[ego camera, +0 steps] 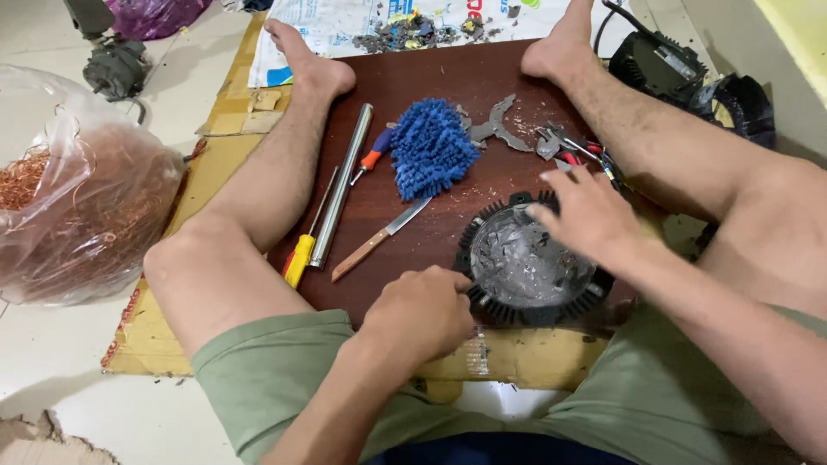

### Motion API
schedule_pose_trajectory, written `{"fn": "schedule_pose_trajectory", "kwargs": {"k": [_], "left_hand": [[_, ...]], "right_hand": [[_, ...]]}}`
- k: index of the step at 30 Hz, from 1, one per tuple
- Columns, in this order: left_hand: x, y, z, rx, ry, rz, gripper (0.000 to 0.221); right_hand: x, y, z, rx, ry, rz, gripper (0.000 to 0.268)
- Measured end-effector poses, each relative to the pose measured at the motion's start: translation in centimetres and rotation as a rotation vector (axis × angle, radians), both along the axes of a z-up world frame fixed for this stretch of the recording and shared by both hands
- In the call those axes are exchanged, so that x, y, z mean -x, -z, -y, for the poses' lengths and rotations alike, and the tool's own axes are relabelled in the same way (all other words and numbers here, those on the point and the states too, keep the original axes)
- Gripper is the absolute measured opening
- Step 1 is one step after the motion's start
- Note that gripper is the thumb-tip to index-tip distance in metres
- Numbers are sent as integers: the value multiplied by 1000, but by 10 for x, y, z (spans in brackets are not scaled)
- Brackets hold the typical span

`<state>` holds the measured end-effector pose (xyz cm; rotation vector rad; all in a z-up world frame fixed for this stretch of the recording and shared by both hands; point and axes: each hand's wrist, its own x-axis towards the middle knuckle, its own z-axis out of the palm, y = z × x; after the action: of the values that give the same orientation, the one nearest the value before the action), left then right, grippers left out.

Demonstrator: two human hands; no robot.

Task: The person scrapes debris or sealant from a circular metal component using a thin metal pick.

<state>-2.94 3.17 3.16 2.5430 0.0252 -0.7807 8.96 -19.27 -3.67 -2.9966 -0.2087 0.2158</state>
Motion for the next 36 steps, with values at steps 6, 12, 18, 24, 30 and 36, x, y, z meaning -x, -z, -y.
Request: {"fn": "schedule_pose_trajectory", "kwargs": {"k": [6, 12, 18, 24, 30, 36], "left_hand": [[3, 25, 9, -46, -23, 28, 43], [5, 41, 33, -14, -106, -7, 55], [-7, 46, 34, 91, -248, -100, 53], [-9, 21, 35, -202, 170, 23, 34], [-13, 33, 30, 79, -149, -86, 46], [0, 12, 42, 252, -342, -53, 41]], "right_hand": [[-34, 41, 29, -138, 181, -203, 49], [-15, 9, 11, -78, 149, -217, 36], [-28, 15, 21, -55, 111, -214, 42], [-30, 13, 21, -40, 86, -200, 41], [-27, 13, 23, -77, 79, -195, 39], [-35, 25, 30, -84, 166, -183, 46]]}}
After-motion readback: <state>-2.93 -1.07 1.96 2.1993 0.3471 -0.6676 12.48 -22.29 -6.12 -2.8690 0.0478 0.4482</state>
